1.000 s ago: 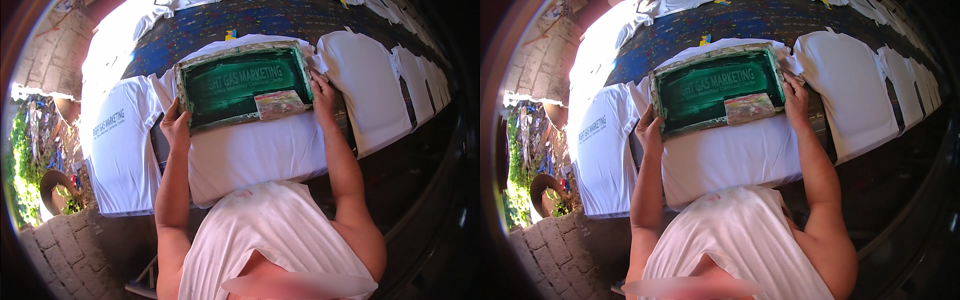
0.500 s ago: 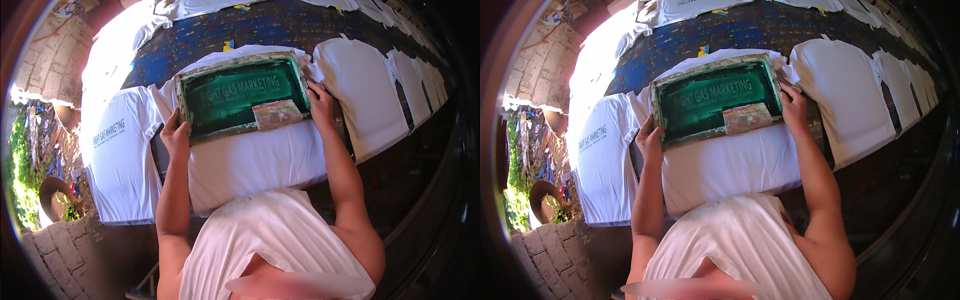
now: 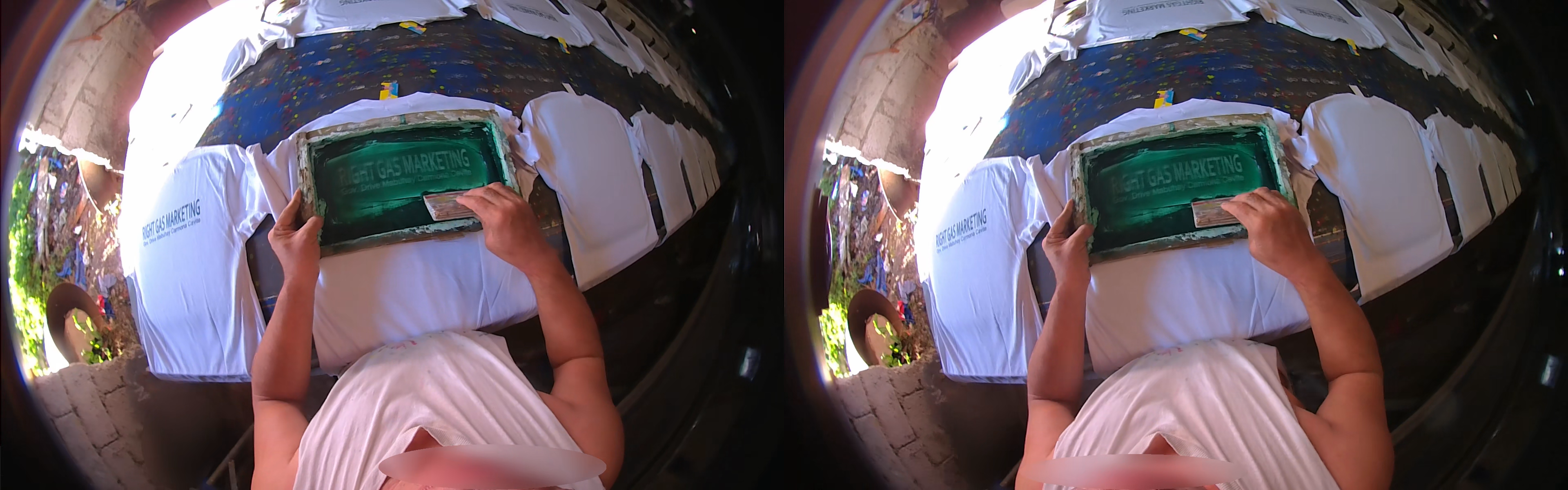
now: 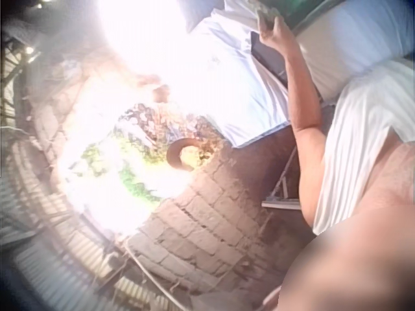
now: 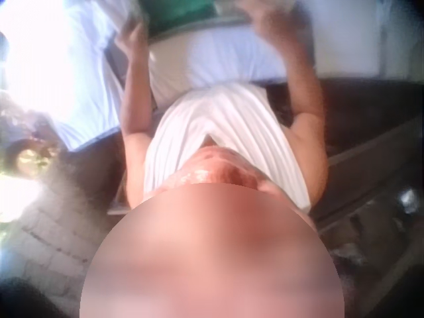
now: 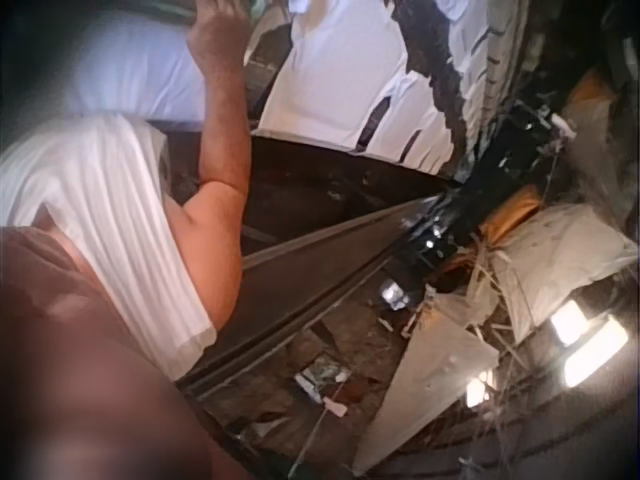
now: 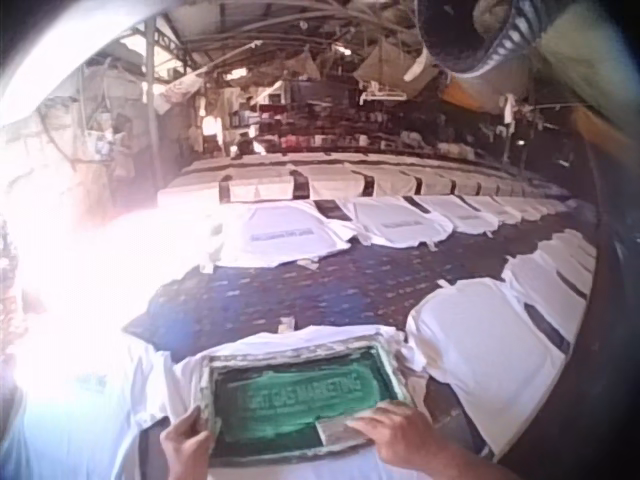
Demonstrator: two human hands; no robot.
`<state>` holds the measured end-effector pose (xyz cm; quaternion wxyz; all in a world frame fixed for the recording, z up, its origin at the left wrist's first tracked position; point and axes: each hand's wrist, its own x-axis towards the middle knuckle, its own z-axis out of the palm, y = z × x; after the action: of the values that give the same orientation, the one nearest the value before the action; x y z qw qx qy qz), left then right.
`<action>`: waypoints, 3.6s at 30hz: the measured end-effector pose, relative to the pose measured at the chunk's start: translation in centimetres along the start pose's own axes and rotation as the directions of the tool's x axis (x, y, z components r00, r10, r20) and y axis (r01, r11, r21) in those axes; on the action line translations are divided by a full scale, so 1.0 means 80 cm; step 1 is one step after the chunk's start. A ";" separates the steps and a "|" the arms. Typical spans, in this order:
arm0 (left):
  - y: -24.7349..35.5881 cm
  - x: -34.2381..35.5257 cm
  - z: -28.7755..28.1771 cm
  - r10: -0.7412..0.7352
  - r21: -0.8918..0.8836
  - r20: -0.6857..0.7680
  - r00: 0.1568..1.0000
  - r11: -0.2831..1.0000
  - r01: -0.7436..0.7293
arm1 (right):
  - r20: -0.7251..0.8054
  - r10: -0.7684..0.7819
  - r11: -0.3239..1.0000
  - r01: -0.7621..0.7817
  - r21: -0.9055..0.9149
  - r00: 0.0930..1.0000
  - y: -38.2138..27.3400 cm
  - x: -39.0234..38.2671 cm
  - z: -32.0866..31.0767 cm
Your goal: The person uses a squeegee to spread green ink across a screen printing frame and presses the frame onto white t-shirts laid out on a table. The person repeats the inking and pressing steps on several shirts in sequence.
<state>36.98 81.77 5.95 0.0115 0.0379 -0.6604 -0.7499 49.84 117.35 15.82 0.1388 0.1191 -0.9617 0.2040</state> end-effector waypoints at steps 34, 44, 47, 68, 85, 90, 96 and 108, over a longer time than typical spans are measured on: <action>-0.011 0.005 -0.001 0.101 0.166 0.008 0.995 0.981 -0.101 | 0.211 -0.146 0.971 0.099 0.220 0.966 0.018 0.129 0.024; -0.006 -0.002 -0.002 0.084 0.113 0.013 0.996 0.990 -0.085 | 0.040 -0.207 0.977 0.205 0.061 0.977 0.030 0.056 0.033; -0.005 -0.002 -0.005 0.076 0.129 0.010 0.997 0.989 -0.077 | 0.120 -0.179 0.974 0.158 0.165 0.976 0.042 0.041 0.007; 0.002 -0.002 -0.008 0.037 0.174 0.034 0.999 0.984 -0.042 | 0.040 -0.090 0.996 0.090 0.001 0.995 0.075 0.005 0.002; -0.019 0.015 -0.002 0.170 0.150 0.078 0.982 0.972 -0.180 | -0.312 0.581 0.684 -0.658 -0.313 0.752 0.029 0.046 0.024; -0.022 0.014 -0.001 0.184 0.173 0.078 0.980 0.965 -0.195 | -0.329 0.593 0.682 -0.675 -0.281 0.735 0.027 0.048 0.042; -0.019 0.013 0.000 0.194 0.140 0.072 0.978 0.969 -0.203 | -0.288 0.639 0.707 -0.692 -0.145 0.713 0.012 0.064 0.053; -0.016 0.011 0.002 0.204 0.115 0.044 0.978 0.971 -0.207 | -0.157 0.360 0.926 -0.373 -0.060 0.920 -0.109 0.158 0.125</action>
<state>36.14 82.02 4.68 0.0762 -0.0422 -0.7043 -0.7046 38.35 103.20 14.17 0.1716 -0.0843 -0.9627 0.1916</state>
